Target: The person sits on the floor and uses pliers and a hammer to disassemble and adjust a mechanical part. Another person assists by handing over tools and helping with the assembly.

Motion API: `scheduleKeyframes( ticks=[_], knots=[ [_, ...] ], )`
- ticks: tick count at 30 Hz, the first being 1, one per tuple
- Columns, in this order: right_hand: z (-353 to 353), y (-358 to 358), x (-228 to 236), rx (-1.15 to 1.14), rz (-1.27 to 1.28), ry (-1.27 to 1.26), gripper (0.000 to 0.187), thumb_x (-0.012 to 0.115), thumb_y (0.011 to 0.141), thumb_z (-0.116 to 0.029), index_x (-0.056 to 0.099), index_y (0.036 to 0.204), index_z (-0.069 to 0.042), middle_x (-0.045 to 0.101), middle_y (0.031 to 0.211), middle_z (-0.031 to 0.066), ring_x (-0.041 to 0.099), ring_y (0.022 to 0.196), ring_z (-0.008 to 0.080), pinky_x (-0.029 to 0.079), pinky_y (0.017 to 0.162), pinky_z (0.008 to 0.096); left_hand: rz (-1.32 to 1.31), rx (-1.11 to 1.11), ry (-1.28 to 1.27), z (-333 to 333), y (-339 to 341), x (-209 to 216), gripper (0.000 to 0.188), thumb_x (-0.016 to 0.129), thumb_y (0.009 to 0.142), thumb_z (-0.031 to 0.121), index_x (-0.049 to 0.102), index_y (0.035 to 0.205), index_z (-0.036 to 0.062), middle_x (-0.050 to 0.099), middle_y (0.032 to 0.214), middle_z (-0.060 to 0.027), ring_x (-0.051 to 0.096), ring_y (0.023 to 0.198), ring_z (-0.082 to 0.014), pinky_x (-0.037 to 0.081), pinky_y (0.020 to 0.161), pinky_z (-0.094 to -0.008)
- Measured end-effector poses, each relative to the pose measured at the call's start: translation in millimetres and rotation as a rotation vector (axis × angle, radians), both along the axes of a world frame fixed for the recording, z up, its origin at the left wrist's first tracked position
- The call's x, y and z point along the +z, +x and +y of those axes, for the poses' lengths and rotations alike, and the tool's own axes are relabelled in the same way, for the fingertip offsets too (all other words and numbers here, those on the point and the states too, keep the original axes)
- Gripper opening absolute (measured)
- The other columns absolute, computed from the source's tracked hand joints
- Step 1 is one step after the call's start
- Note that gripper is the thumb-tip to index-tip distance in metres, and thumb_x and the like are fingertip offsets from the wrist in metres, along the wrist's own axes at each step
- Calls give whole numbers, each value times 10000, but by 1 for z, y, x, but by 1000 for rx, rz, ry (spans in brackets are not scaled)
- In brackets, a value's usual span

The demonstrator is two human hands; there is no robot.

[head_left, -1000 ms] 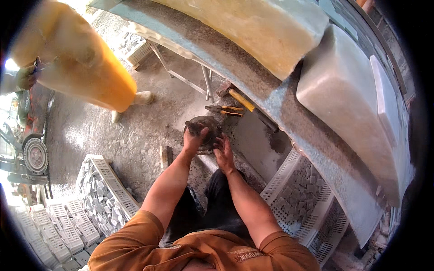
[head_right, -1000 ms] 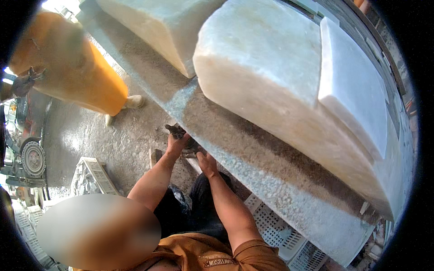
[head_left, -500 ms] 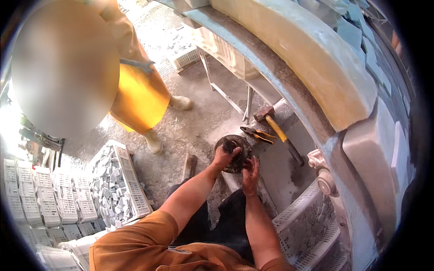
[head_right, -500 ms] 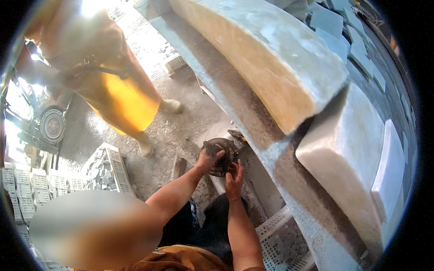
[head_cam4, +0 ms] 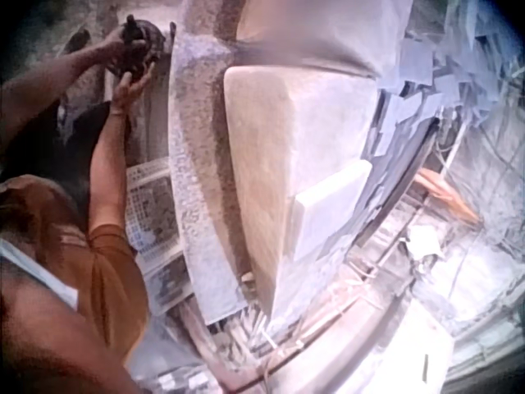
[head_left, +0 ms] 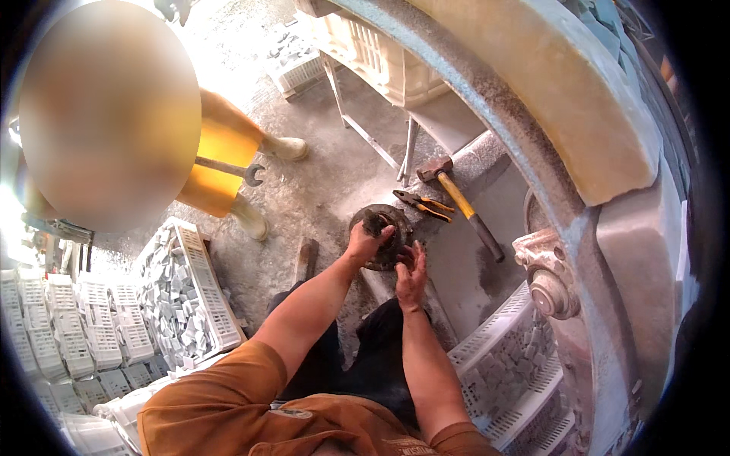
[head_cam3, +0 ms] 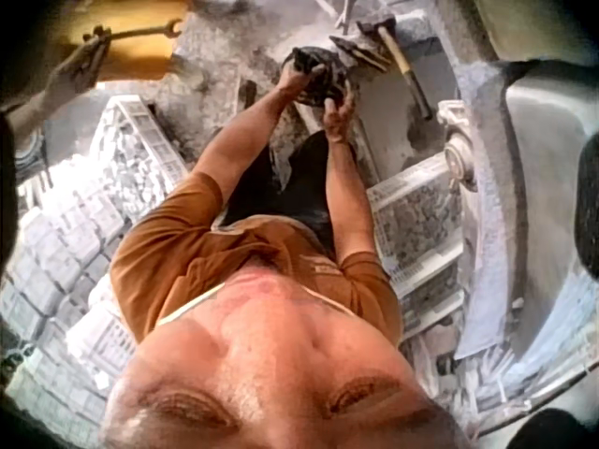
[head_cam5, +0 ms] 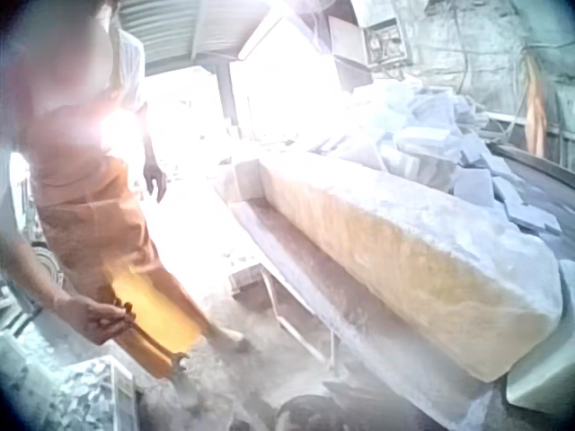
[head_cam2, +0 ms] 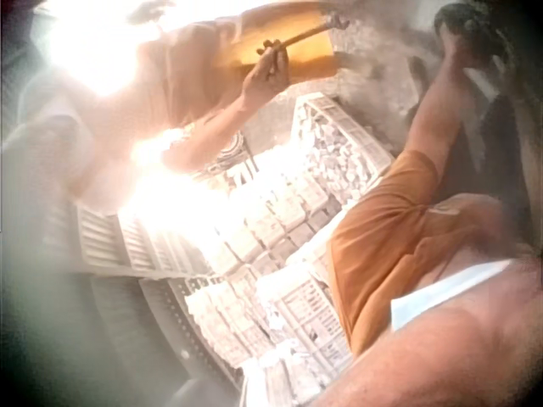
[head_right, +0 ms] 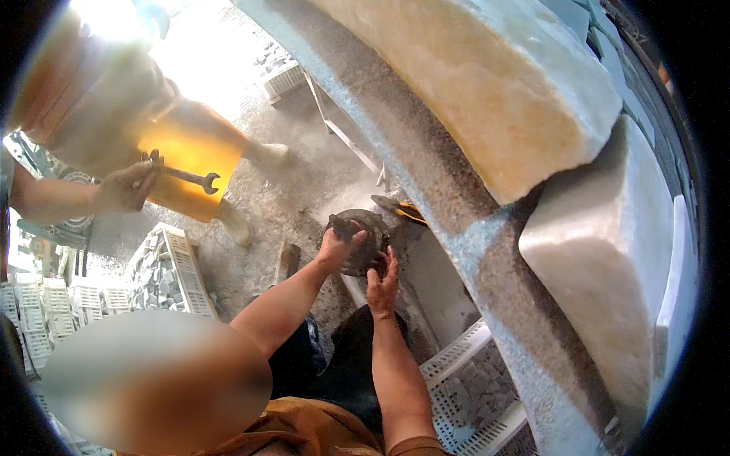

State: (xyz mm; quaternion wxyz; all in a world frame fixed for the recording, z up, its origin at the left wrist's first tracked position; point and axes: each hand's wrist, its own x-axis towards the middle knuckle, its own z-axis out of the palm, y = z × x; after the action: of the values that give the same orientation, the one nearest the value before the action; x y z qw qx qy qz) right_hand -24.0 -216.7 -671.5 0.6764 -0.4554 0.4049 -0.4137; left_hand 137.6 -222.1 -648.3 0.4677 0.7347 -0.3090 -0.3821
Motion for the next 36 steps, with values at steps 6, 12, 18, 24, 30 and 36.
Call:
scheduleKeyframes(
  ticks=[6, 12, 18, 24, 30, 36],
  knots=[
    [-2, -1, -1, -36, 7, -144, 620, 508, 840, -4, 341, 1437, -32, 513, 1279, 127, 534, 1111, 214, 428, 989, 343, 91, 50, -75, 0, 0, -11, 188, 742, 836, 133, 637, 965, 46, 643, 874, -6, 579, 804, -106, 497, 719, -297],
    [-9, 14, 77, 10, -13, -203, 461, 521, 921, -58, 438, 1373, -24, 556, 1234, 105, 559, 1030, 169, 459, 915, 289, 38, 24, -51, 3, 3, -8, 220, 749, 826, 197, 653, 963, 54, 648, 861, -18, 584, 787, -128, 493, 722, -303],
    [-23, 15, 46, -43, 50, -189, 409, 525, 910, -23, 488, 1317, -11, 577, 1181, 83, 567, 997, 150, 465, 901, 283, -17, 0, -47, 0, 5, -10, 280, 758, 809, 261, 673, 977, 54, 693, 869, -87, 650, 819, -191, 506, 759, -342],
    [-16, 9, 20, -47, 229, -181, 400, 542, 891, -45, 513, 1287, 0, 595, 1147, 97, 571, 1022, 181, 459, 940, 312, 10, 11, -78, 3, 4, -7, 239, 761, 820, 217, 659, 962, 55, 655, 822, -25, 594, 749, -124, 489, 688, -305],
    [-10, 10, 14, -45, 313, -177, 438, 546, 877, -57, 501, 1311, -27, 611, 1168, 147, 614, 1038, 248, 497, 907, 378, 98, 1, -117, 4, 7, -13, 227, 749, 841, 204, 640, 970, 51, 609, 810, 18, 544, 678, -87, 470, 622, -270],
    [-12, 7, 11, -55, 317, -185, 431, 537, 871, -58, 510, 1300, -35, 614, 1165, 148, 620, 1035, 246, 501, 904, 378, 130, 12, -66, 2, 5, -11, 233, 750, 845, 209, 638, 974, 51, 601, 815, 22, 538, 688, -79, 455, 616, -255]
  ],
)
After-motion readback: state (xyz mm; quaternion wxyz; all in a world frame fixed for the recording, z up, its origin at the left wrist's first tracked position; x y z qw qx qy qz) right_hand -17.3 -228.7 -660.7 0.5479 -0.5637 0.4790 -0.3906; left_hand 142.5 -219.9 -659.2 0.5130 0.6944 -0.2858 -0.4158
